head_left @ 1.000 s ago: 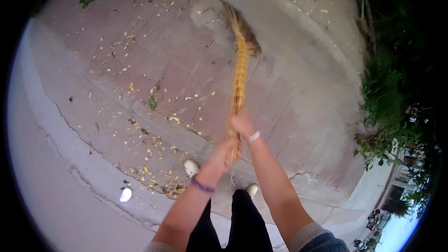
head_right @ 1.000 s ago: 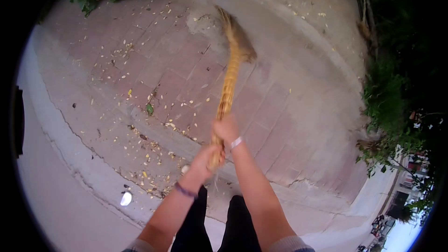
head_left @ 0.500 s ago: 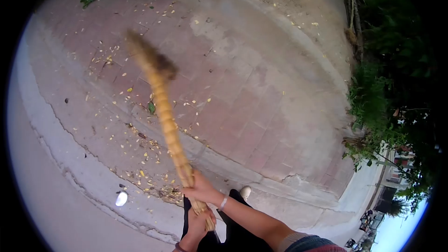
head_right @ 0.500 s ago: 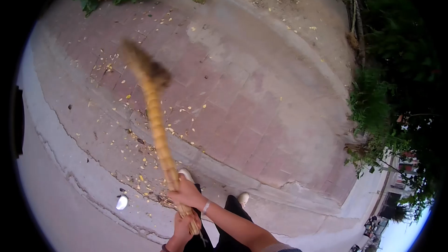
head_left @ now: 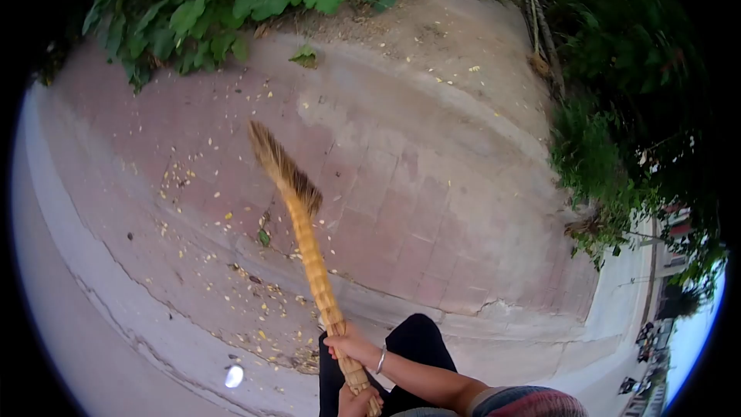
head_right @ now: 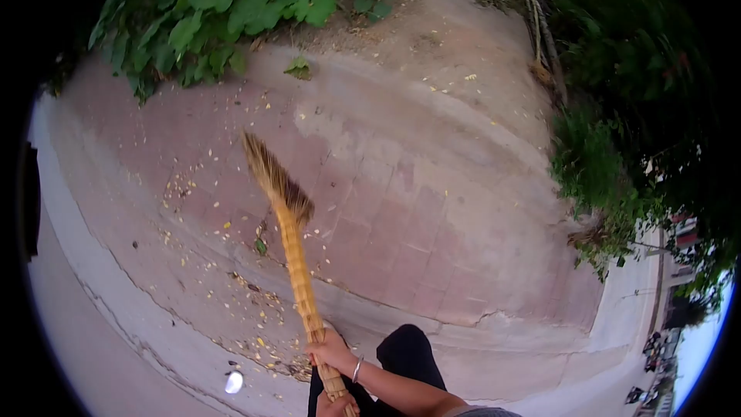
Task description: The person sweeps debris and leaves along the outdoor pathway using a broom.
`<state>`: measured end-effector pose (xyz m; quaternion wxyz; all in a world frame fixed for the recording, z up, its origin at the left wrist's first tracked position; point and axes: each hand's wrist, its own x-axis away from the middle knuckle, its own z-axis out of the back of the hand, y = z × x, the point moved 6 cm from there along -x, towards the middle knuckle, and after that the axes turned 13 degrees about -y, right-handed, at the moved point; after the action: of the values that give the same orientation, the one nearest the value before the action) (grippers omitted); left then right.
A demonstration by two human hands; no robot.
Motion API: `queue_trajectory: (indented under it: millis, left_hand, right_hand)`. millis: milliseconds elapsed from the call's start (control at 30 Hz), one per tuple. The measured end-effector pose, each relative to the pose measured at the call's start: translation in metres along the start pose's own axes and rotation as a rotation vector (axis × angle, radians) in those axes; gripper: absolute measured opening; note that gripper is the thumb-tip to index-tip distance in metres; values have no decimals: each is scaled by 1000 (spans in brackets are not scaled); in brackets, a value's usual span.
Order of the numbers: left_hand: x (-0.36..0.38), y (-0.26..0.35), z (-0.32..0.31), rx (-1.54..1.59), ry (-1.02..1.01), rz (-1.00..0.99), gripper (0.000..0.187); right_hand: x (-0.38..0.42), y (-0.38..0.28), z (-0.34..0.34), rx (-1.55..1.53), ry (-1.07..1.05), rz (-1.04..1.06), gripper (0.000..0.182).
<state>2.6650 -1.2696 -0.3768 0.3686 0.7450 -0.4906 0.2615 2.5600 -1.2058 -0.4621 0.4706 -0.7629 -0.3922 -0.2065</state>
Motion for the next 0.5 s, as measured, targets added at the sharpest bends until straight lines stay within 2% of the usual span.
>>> queue_trajectory:
  millis: [33,133,200,233,300,433,500]
  left_hand:
    - [-6,7,-6,-40,-37,-55,16]
    - [-67,39,-28,-222,-245,-126,15]
    - [-104,75,-67,-291,-354,-55,17]
    - [-127,87,-90,-308,-414,12,20]
    - [-170,123,-152,-361,-539,26,11]
    - [-274,165,-264,-383,-777,177,11]
    - [-318,179,-311,-356,-781,181,11]
  right_hand:
    - [2,-21,4,24,18,54,14]
    - [23,-102,52,112,235,254,14]
    - [44,-150,102,33,376,422,10]
    - [59,-172,128,-37,476,429,11]
    - [84,-215,187,-223,619,602,13]
    - [112,-281,323,-282,753,609,15]
    - [111,-322,380,-292,762,590,17]
